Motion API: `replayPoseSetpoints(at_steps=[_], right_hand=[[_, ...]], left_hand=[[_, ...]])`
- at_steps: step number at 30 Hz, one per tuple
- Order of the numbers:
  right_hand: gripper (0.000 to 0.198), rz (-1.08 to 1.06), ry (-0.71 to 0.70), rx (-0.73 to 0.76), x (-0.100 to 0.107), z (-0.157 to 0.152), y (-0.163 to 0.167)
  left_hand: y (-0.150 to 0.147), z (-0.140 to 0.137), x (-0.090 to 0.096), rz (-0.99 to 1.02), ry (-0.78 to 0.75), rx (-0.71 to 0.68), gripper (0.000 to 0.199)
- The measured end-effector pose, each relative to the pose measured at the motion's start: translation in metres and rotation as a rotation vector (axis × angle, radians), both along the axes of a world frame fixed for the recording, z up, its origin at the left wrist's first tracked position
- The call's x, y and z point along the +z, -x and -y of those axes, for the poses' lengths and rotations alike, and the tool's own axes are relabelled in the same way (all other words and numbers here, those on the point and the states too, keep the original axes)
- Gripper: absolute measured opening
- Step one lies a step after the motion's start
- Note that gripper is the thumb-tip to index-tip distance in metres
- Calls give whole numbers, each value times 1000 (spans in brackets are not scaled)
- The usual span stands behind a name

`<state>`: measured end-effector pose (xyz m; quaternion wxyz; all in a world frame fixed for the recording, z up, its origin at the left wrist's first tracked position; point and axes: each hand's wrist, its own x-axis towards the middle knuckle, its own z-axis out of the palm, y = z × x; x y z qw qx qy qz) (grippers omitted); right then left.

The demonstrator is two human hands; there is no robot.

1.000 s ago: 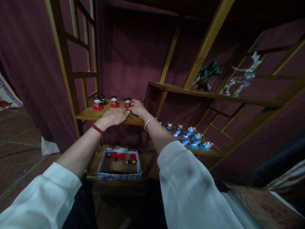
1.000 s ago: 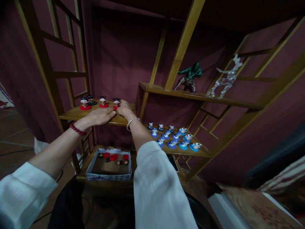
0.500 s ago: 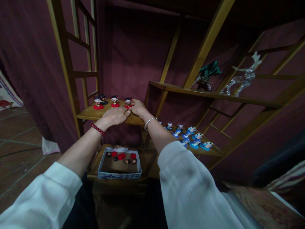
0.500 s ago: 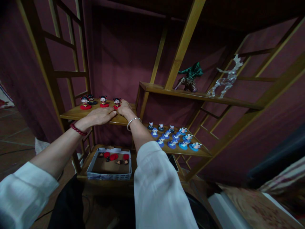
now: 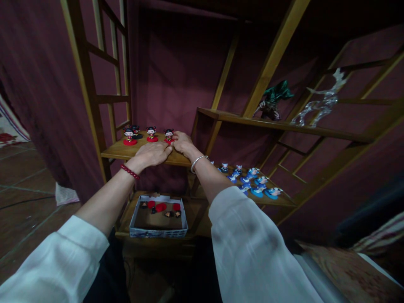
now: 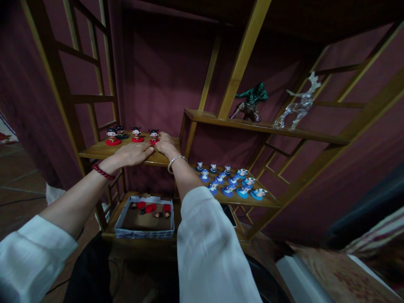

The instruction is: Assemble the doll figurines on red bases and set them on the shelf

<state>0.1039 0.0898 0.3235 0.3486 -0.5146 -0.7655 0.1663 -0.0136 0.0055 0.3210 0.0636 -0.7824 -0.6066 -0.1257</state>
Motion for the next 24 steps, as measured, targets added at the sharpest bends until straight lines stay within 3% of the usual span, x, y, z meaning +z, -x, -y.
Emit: replayPoseSetpoints(at_steps=[24], right_hand=[[39,15,2,-65,1,3,2]], left_hand=[[-4,8,-1,24,-66,102,54]])
